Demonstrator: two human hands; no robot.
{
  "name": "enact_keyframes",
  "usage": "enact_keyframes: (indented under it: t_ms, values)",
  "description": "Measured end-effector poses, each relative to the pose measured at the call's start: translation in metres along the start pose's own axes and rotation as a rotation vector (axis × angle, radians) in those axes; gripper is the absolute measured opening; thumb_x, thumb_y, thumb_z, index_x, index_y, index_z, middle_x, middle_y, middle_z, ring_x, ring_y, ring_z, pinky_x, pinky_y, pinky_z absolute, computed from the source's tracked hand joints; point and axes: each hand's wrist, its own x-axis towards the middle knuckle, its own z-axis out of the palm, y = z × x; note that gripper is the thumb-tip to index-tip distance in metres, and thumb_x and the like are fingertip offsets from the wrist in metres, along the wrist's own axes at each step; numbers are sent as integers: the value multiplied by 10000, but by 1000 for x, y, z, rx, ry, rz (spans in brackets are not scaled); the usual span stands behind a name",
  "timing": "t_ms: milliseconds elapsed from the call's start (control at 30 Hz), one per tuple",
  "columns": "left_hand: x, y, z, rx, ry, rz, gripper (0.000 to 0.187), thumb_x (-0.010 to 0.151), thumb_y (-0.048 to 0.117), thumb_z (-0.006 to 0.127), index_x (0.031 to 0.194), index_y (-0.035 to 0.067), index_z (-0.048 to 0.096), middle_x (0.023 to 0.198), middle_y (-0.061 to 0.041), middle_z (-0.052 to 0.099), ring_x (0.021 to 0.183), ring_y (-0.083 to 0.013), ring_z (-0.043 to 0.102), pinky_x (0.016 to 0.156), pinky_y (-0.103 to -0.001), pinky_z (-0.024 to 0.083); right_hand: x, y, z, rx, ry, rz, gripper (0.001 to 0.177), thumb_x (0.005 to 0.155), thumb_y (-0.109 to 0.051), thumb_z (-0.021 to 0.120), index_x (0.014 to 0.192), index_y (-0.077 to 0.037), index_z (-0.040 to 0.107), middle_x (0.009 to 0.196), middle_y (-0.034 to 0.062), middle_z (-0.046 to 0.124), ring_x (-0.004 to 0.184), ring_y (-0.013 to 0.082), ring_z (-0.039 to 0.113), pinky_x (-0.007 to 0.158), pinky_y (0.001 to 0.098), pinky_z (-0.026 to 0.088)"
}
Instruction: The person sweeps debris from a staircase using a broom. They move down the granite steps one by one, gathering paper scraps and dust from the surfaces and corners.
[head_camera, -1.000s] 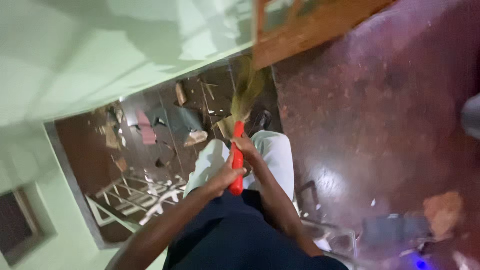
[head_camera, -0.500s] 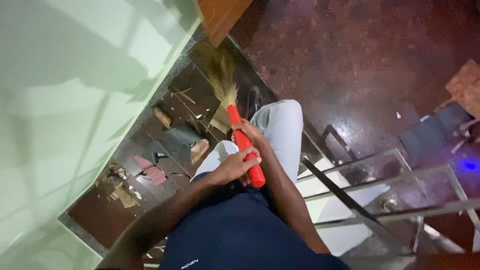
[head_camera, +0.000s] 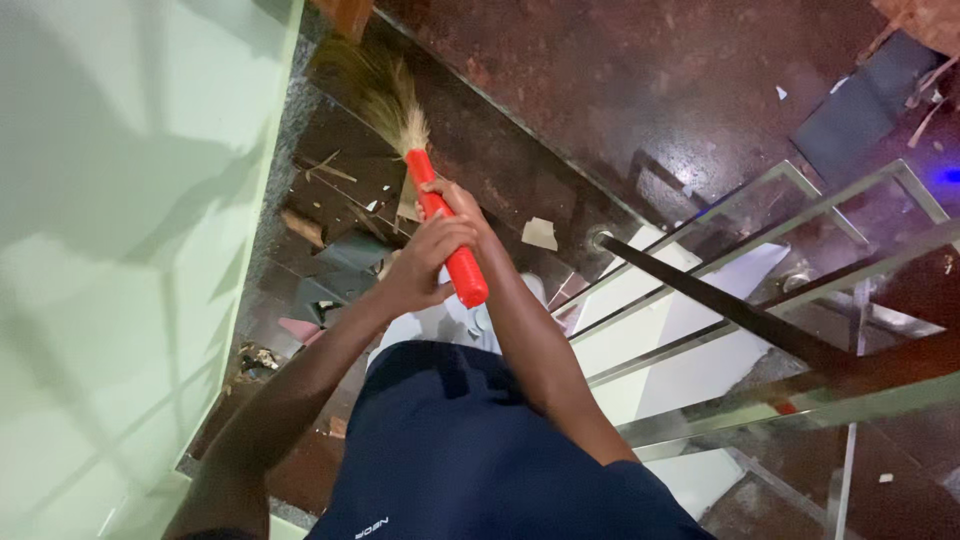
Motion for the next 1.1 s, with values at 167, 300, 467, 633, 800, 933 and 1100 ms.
enact_keyframes:
  t_ms: [167,300,467,633,800,933,1100]
  values:
    - [8,-9,68,-172,-38,13,285,839,133,859,987,63,627,1056,-110,664,1067,-339,640,1030,-463,492,-55,-5,-27,167,38,-8,434,864,-284,765,1102,41,603,833,113,678,648,193,645,610,285,562]
    - [8,9,109,-224,-26,166,402,632,51,818,1005,66,669,1037,-123,681,1037,-345,656,972,-477,483,-106,-7,-60,323,107,-52,407,858,-251,771,1115,14,600,870,103,677,664,182,651,618,294,574]
    - [8,58,164,-259,-96,174,377,627,52,862,943,112,665,975,-87,678,1018,-309,668,947,-443,519,-205,17,-93,-13,43,-405,469,900,-288,738,1174,42,548,926,144,680,711,184,673,655,270,580]
    - [-5,101,215,-374,-157,344,371,660,20,770,1016,93,693,1063,-101,722,1058,-286,699,931,-436,562,-269,44,-122,209,104,-229,498,894,-244,737,1235,78,569,943,151,676,704,177,660,641,259,559]
    - [-29,80,262,-401,-351,345,360,579,29,814,909,97,686,948,-125,724,963,-342,708,836,-463,548,-274,58,-132,140,247,28,400,946,-264,740,1151,35,570,848,82,625,663,160,624,627,275,545]
    - [-78,33,293,-394,-342,222,323,669,4,753,952,137,676,970,-95,725,1014,-293,749,872,-416,584,-270,106,-131,-732,65,-763,391,983,-337,653,1243,-50,602,927,27,646,804,121,646,737,247,554]
    - [-146,11,256,-308,-538,416,386,514,89,841,849,121,652,844,-88,710,872,-344,705,787,-483,537,-146,171,-167,-169,288,65,282,823,-276,713,955,-62,585,729,69,632,590,195,614,547,346,557]
